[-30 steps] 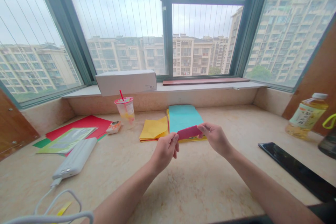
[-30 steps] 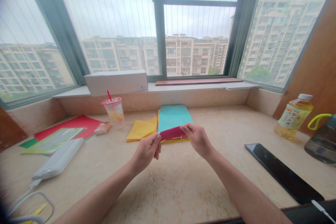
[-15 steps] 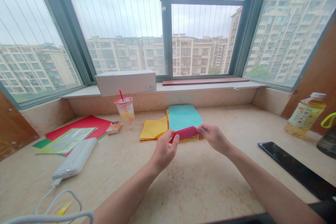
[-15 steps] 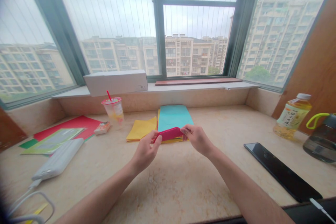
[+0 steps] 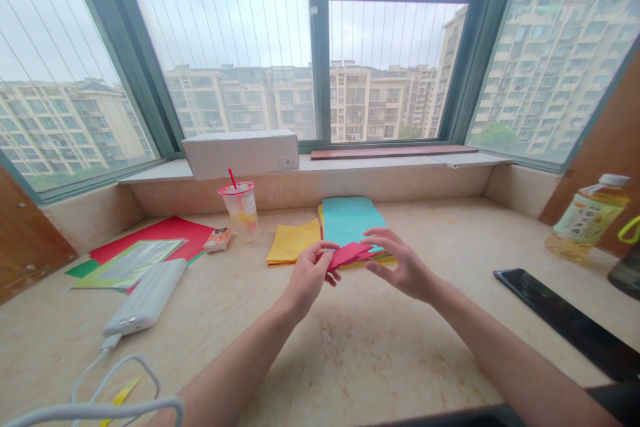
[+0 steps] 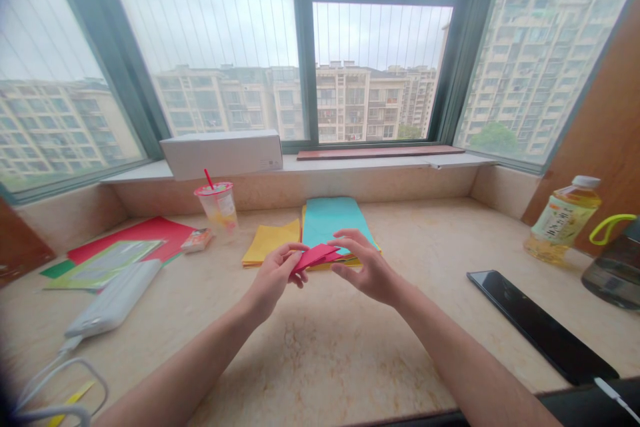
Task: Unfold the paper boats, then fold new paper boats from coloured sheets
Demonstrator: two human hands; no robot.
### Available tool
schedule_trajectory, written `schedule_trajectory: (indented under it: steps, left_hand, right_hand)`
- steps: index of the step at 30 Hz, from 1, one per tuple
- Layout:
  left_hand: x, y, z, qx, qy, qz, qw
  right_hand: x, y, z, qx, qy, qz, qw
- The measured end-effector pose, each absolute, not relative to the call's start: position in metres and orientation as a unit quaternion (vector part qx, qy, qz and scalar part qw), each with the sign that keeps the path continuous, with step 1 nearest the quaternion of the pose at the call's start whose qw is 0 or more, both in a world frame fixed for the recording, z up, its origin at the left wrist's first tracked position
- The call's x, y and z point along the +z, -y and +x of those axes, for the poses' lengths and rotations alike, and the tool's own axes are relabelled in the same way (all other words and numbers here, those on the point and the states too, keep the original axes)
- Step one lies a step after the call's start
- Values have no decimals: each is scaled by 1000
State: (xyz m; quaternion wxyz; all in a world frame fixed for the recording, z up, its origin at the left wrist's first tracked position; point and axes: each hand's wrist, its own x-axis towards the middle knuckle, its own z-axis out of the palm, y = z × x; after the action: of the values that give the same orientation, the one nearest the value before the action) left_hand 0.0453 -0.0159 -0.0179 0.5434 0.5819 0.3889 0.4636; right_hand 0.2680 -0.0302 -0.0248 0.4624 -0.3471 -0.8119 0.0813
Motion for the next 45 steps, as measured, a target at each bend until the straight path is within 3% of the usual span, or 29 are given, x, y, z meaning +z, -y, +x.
schedule_trajectory:
  steps: [7, 21, 29, 39, 42, 45]
  left_hand:
    - [-19, 21, 48, 416, -387, 605, 557]
    - [-26, 18, 50, 457, -368, 602, 542]
    - [-30, 17, 50, 442, -383, 621, 522]
    - [-34, 17, 49, 410, -386, 659, 499]
    - [-34, 18, 47, 423, -395, 696, 426]
    - [-30, 22, 44, 423, -369, 784, 264]
  right_hand:
    - [-32, 30, 262, 50, 835, -341, 429]
    - [-27, 32, 264, -2, 805, -410, 428]
    - [-25, 38, 260, -56, 842, -397, 362]
    - [-27, 36, 259, -82, 853, -372, 356]
    - [-27, 36, 258, -80, 849, -373, 367]
    - [-27, 36, 257, -80, 845, -381, 366]
